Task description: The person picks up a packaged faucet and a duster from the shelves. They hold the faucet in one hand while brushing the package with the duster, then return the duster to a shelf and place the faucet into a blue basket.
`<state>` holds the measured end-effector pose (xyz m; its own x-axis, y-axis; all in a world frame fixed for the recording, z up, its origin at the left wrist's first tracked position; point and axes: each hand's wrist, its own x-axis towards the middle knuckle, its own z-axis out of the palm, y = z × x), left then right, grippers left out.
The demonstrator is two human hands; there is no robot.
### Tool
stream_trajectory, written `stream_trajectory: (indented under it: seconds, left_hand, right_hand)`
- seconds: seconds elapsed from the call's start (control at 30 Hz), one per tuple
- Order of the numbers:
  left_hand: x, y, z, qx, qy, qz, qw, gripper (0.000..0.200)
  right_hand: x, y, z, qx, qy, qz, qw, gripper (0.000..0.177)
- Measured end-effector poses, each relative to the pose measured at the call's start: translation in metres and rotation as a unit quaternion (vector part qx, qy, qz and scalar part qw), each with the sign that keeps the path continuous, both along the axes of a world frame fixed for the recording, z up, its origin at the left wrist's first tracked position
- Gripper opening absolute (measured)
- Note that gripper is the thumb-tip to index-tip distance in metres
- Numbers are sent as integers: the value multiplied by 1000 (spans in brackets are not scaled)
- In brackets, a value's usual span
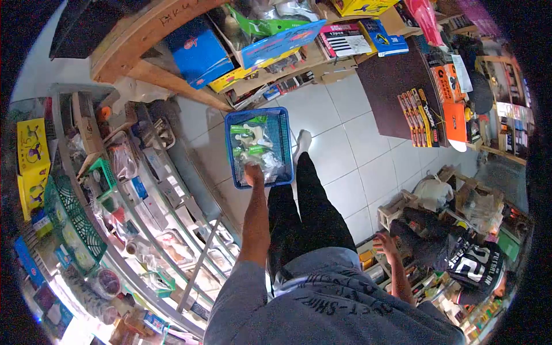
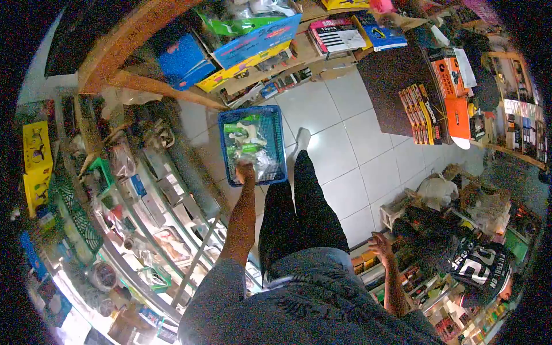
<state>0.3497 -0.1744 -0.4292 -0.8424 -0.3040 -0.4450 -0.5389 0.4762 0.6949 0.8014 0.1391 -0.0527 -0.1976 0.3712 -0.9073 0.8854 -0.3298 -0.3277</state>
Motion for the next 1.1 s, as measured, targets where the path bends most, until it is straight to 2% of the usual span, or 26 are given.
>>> stream_trajectory:
  seconds: [0.07, 0.1, 0.2, 0.23, 0.27, 0.33, 0.37, 0.4, 0.43, 0.47, 0.5, 0.53, 0.6, 0.63, 0.7, 0.8, 0.83, 0.9, 0.93, 0.97, 1.0, 1.03, 1.07, 1.1]
  left_hand:
    - [-3, 2, 30, -23, 107, -178, 978, 18]
    - [0, -1, 1, 19, 109, -135, 985, 10]
    - [4, 1, 0, 91, 157, -145, 973, 10]
    - [7, 0, 19, 131, 69, -135, 980, 10]
    - [7, 3, 37, 129, 70, -140, 979, 10]
    - [10, 3, 36, 164, 78, -151, 972, 11]
    - [13, 2, 33, 129, 172, -226, 950, 11]
    - [19, 0, 4, 131, 175, -229, 948, 11]
    - [29, -4, -36, 138, 158, -178, 961, 10]
    - [35, -6, -53, 145, 141, -124, 972, 10]
    - [36, -10, -43, 144, 142, -125, 971, 10]
    - [34, -16, -20, 207, 91, -114, 967, 9]
    - [24, -24, 29, 329, -9, -90, 940, 8]
    - [22, -28, 40, 326, -7, -94, 941, 8]
    - [10, -21, 113, 364, -50, -109, 924, 5]
    - [-7, -2, 234, 426, -124, -125, 887, 4]
    - [-10, -1, 249, 445, -144, -117, 876, 5]
    - [-16, 2, 279, 498, -206, -87, 838, 8]
    - [-21, 11, 300, 501, -199, -96, 836, 8]
    - [-21, 17, 326, 491, -192, -147, 837, 9]
    - [-20, 22, 350, 479, -185, -198, 835, 10]
    - [-19, 33, 366, 552, -221, -155, 789, 14]
    - [-16, 44, 388, 555, -214, -163, 787, 14]
    - [-12, 56, 411, 548, -202, -187, 790, 15]
  right_hand:
    - [-19, 7, -3, -11, -20, 15, 1000, 57]
    - [-38, 6, 2, -16, -51, 24, 998, 57]
    - [-47, 5, -7, -10, -36, 41, 998, 55]
    - [-33, 8, -7, -81, 120, -46, 988, 54]
    - [-25, 12, -18, -82, 121, -50, 988, 54]
    - [-17, 13, -37, -164, 151, -140, 965, 39]
    - [-15, 9, -38, -162, 154, -144, 964, 39]
    - [-23, 1, -35, -94, 71, -78, 990, 39]
    - [-28, -5, -31, -24, -16, -10, 1000, 39]
    - [-32, -7, -28, -23, -14, -11, 1000, 39]
    - [-34, -10, -25, -17, -39, -10, 999, 38]
    - [-34, -15, -23, -12, -64, -10, 998, 38]
    - [-19, -16, -34, -14, -42, -1, 999, 39]
    - [-20, -18, -35, -18, -62, -8, 998, 39]
    - [-20, -19, -42, -24, -77, -17, 997, 39]
    - [-28, -15, -66, 5, 2, 79, 997, 42]
    - [-4, -14, -119, -12, 159, -56, 986, 34]
    - [-93, -8, -63, 62, 135, 79, 986, 33]
    - [-129, -1, -48, 103, 158, 122, 974, 34]
    - [-159, 1, -33, 141, 177, 160, 961, 35]
    - [-195, -1, -5, 117, 231, 118, 959, 38]
    - [-223, 0, 11, 84, 306, 80, 945, 40]
    - [-259, -1, 56, 60, 325, 80, 940, 43]
    - [-281, -2, 76, 35, 360, 70, 930, 47]
